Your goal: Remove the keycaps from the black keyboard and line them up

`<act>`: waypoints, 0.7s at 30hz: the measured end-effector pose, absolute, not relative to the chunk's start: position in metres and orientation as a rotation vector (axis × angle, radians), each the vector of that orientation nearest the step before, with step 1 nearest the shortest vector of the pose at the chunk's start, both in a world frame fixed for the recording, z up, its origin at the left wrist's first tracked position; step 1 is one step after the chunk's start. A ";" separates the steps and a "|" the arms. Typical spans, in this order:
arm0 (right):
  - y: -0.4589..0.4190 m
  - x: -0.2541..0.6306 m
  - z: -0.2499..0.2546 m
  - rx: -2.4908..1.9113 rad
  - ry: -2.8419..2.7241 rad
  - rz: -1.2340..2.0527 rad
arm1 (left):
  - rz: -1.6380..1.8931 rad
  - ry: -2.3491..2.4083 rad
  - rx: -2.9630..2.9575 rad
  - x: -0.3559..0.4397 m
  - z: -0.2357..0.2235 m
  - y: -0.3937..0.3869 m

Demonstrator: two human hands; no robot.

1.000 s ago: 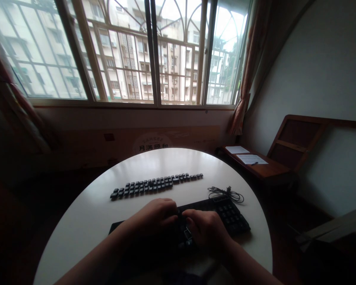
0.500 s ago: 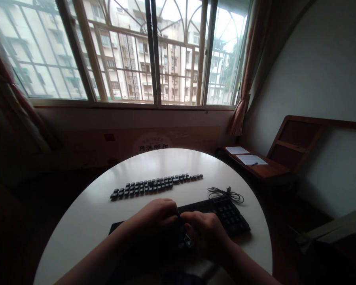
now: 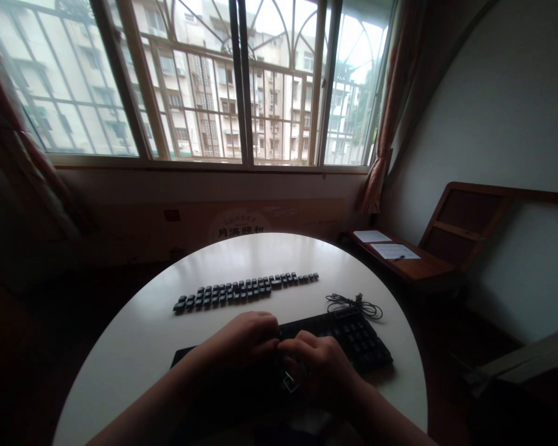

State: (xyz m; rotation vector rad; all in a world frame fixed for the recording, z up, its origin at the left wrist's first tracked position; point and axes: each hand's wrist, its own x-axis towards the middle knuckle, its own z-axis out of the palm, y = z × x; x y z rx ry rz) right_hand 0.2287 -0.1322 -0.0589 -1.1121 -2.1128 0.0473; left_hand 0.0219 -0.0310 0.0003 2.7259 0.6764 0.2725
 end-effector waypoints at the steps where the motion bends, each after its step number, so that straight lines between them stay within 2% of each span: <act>1: -0.132 0.229 -0.059 -1.109 -2.110 0.043 | 0.274 0.677 2.730 0.022 0.000 -0.031; 21: -0.132 0.228 -0.058 -1.067 -2.113 0.113 | 0.200 0.716 2.713 0.023 0.011 -0.035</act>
